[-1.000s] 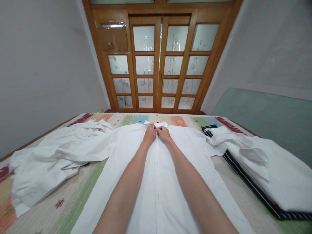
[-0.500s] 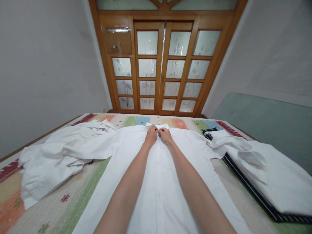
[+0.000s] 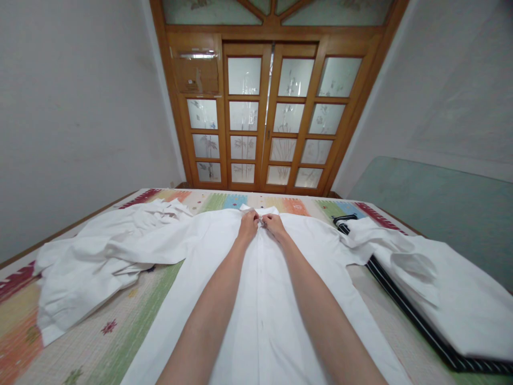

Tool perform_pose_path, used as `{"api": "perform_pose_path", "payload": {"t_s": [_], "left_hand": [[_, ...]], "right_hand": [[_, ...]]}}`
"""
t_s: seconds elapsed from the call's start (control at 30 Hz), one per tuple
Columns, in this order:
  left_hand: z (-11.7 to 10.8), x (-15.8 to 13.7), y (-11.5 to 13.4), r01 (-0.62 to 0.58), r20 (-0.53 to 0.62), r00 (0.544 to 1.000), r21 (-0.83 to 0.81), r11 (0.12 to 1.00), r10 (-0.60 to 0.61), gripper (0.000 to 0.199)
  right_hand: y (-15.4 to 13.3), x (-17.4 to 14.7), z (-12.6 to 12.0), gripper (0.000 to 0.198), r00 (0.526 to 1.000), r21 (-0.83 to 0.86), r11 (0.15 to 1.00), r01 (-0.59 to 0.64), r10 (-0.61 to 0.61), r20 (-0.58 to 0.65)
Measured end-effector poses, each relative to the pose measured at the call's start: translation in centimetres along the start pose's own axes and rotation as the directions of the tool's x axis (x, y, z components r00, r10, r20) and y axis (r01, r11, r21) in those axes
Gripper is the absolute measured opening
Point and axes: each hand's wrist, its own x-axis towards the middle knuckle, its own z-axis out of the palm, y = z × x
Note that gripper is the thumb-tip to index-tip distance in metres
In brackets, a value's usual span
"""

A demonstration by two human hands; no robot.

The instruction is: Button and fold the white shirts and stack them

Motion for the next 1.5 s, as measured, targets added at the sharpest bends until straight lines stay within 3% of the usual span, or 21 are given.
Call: {"api": "perform_pose_path", "payload": {"t_s": [0.33, 0.6, 0.77, 1.1, 1.5], "left_hand": [[0.1, 0.2, -0.2, 0.021, -0.013, 1.000, -0.036, 0.999, -0.021, 0.020], [0.2, 0.1, 0.2, 0.109, -0.076, 0.990, -0.140, 0.984, -0.121, 0.007], [0.3, 0.1, -0.2, 0.113, -0.082, 0.989, -0.111, 0.987, -0.122, 0.011], [0.6, 0.5, -1.0, 0.135, -0.031, 0.990, -0.098, 0.986, -0.139, 0.011], [0.6, 0.6, -0.8, 0.180, -0.004, 0.983, -0.115, 0.977, -0.181, 0.008]], "right_hand": [[0.6, 0.3, -0.1, 0.026, 0.999, 0.045, 0.999, 0.003, -0.006, 0.048], [0.7, 0.4, 0.1, 0.029, 0.998, 0.065, 0.998, 0.016, -0.020, 0.062], [0.7, 0.4, 0.1, 0.031, 0.998, 0.053, 0.999, 0.010, -0.014, 0.064], [-0.5, -0.5, -0.3, 0.037, 0.998, -0.084, 0.996, 0.023, -0.018, 0.057], [-2.0, -1.5, -0.1, 0.031, 0.996, -0.209, 0.977, 0.051, -0.065, -0.059]]}}
